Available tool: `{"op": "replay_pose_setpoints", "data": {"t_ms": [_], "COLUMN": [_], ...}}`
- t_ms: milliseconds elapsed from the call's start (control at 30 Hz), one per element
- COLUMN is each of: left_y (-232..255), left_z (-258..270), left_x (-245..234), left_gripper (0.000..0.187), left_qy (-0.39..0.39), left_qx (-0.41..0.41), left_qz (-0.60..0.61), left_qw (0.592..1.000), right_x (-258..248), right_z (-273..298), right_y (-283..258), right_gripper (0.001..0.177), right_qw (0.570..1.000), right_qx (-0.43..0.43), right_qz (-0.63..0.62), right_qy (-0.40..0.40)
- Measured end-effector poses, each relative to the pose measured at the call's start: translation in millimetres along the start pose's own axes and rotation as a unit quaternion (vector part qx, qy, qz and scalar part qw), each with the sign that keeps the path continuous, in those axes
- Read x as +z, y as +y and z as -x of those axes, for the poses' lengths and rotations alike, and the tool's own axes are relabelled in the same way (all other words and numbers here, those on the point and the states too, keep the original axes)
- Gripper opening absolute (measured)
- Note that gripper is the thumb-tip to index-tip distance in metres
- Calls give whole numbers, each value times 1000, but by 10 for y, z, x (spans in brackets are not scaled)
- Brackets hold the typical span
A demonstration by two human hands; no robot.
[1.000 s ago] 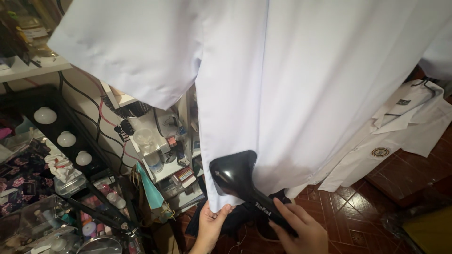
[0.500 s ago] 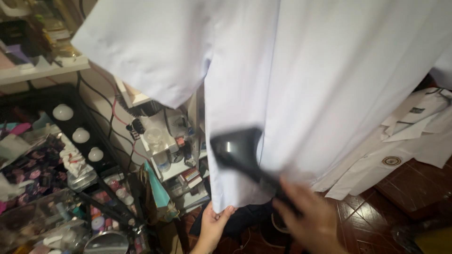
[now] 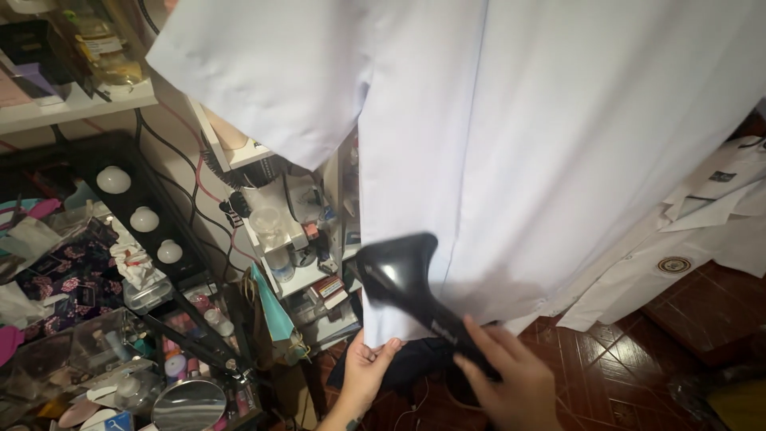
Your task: Use a handheld garment steamer to remove wrinkles from a white short-sleeved shirt.
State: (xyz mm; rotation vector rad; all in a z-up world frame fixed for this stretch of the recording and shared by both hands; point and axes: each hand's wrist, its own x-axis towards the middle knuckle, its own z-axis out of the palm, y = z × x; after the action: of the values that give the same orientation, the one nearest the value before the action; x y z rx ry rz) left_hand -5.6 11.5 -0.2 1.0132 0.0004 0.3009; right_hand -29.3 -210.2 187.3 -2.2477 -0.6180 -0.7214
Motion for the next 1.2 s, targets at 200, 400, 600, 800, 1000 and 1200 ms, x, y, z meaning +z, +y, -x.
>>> {"op": "replay_pose_setpoints", "data": {"t_ms": [200, 400, 600, 800, 1000, 1200], "left_y": [-9, -361, -672, -750, -527, -471], "left_z": [13, -68, -320, -693, -713, -584], "left_x": [-11, -286, -213, 335, 641, 690], "left_gripper": [31, 35, 92, 86, 51, 33], "left_qy": [-7, 7, -170, -150, -65, -29], "left_qx": [-10, -9, -9, -55, -81, -57], "left_qz": [1, 5, -54, -14, 66, 8], "left_qw": [1000, 1000, 984, 987, 992, 998], "right_x": [-67, -153, -878, -1514, -1468, -1154], "right_z": [-222, -70, -343, -1040, -1368, -1210], "right_y": [-236, -54, 43, 8, -29, 263], "right_gripper": [58, 60, 59, 57, 65, 62], "right_qw": [998, 998, 989, 963, 952, 960], "right_qx": [-20, -49, -73, -136, -198, -189], "right_qz": [-31, -40, -32, 54, 88, 133], "right_qy": [47, -3, 126, 225, 216, 158]}}
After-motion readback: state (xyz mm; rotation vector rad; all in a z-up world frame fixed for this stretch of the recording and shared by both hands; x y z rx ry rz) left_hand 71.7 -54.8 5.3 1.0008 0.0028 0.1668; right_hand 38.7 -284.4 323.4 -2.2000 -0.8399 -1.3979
